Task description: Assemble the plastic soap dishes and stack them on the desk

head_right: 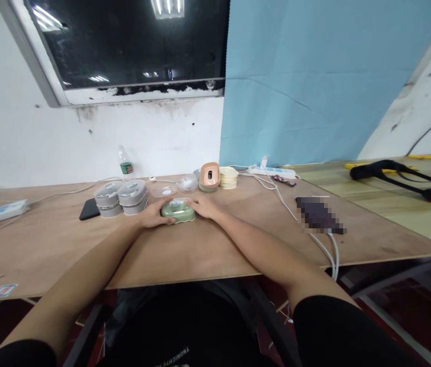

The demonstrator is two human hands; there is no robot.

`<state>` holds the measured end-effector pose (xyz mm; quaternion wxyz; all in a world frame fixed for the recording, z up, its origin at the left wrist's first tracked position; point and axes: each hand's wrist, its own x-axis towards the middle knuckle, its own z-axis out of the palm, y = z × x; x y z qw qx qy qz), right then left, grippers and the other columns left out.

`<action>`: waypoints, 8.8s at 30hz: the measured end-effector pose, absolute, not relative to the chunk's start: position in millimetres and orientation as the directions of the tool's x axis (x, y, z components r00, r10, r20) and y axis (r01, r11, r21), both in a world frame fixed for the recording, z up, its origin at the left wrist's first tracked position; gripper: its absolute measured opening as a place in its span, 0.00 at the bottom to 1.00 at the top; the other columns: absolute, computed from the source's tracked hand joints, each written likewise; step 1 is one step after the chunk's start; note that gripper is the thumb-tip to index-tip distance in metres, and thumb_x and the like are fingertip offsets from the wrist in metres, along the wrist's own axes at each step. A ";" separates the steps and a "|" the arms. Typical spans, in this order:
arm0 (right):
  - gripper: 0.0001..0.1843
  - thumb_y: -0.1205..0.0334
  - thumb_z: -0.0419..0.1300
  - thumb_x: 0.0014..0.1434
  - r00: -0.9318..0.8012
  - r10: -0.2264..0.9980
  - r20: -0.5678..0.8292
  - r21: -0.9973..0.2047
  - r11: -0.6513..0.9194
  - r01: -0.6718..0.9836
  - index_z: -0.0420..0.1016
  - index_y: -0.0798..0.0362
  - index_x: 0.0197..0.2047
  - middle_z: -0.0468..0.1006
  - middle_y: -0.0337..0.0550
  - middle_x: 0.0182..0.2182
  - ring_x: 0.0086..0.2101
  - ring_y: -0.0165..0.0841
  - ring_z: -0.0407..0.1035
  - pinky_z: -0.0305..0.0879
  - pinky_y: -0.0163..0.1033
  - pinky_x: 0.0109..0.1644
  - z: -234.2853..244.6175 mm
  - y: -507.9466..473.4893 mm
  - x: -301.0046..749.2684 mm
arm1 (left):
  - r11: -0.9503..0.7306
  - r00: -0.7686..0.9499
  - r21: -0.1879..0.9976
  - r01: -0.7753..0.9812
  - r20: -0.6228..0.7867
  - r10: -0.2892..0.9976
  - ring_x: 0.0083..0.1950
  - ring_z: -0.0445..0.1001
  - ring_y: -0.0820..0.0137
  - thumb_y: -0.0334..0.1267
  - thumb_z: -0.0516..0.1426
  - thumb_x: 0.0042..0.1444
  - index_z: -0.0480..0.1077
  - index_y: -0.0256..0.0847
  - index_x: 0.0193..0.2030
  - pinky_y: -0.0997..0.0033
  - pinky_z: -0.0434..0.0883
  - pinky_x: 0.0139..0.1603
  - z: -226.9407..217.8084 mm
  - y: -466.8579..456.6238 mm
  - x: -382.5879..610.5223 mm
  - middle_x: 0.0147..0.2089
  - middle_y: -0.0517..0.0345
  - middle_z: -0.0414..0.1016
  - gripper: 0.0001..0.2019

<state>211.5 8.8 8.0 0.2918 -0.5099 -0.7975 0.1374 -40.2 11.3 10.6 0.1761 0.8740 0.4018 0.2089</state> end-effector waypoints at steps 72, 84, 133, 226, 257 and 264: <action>0.20 0.52 0.48 0.62 0.512 0.649 0.562 -0.620 -0.079 0.781 0.74 0.54 0.44 0.78 0.51 0.36 0.36 0.40 0.68 0.57 0.40 0.39 -12.5 83.7 347.0 | -0.731 0.694 0.015 0.683 0.298 0.655 0.53 0.71 0.57 0.54 0.48 0.62 0.71 0.41 0.53 0.55 0.67 0.54 -5.3 13.0 -33.6 0.53 0.45 0.72 0.23; 0.32 0.51 0.51 0.60 0.243 0.827 0.507 -0.572 0.112 0.812 0.59 0.56 0.64 0.78 0.52 0.41 0.39 0.43 0.70 0.63 0.45 0.46 -22.4 104.7 351.6 | -0.723 0.693 0.038 0.690 0.255 0.674 0.55 0.70 0.58 0.53 0.47 0.63 0.69 0.40 0.54 0.59 0.66 0.58 -4.0 10.1 -33.2 0.55 0.46 0.71 0.23; 0.15 0.51 0.60 0.56 -0.433 0.813 0.389 -0.478 0.580 0.660 0.77 0.54 0.27 0.78 0.40 0.25 0.25 0.30 0.67 0.56 0.34 0.30 -6.1 47.8 217.5 | -0.379 0.142 0.445 0.811 0.479 0.866 0.55 0.72 0.56 0.56 0.48 0.61 0.61 0.38 0.61 0.57 0.68 0.54 6.3 10.3 -39.8 0.56 0.46 0.72 0.28; 0.20 0.52 0.50 0.62 -0.406 0.831 0.380 -0.460 0.551 0.696 0.72 0.56 0.26 0.74 0.42 0.25 0.26 0.30 0.61 0.49 0.35 0.30 -13.3 58.6 213.5 | -0.482 0.329 0.384 0.788 0.399 0.856 0.52 0.71 0.61 0.56 0.40 0.65 0.78 0.40 0.41 0.62 0.66 0.56 -11.6 42.7 -41.8 0.47 0.49 0.76 0.30; 0.23 0.56 0.55 0.60 -0.204 0.694 0.690 -0.385 0.592 0.709 0.67 0.55 0.57 0.76 0.51 0.45 0.35 0.38 0.68 0.62 0.40 0.40 -0.4 38.6 211.4 | -0.715 0.458 0.114 0.689 0.697 0.552 0.54 0.66 0.60 0.47 0.53 0.61 0.72 0.42 0.52 0.56 0.63 0.59 7.9 3.5 -29.9 0.62 0.46 0.60 0.17; 0.24 0.47 0.48 0.64 -0.182 0.710 0.681 -0.429 0.587 0.686 0.68 0.57 0.52 0.76 0.49 0.34 0.34 0.38 0.68 0.60 0.39 0.40 -2.4 35.3 207.6 | -0.681 0.304 0.221 0.698 0.770 0.561 0.61 0.64 0.56 0.50 0.52 0.61 0.46 0.40 0.70 0.56 0.61 0.62 11.4 2.9 -32.7 0.73 0.39 0.37 0.34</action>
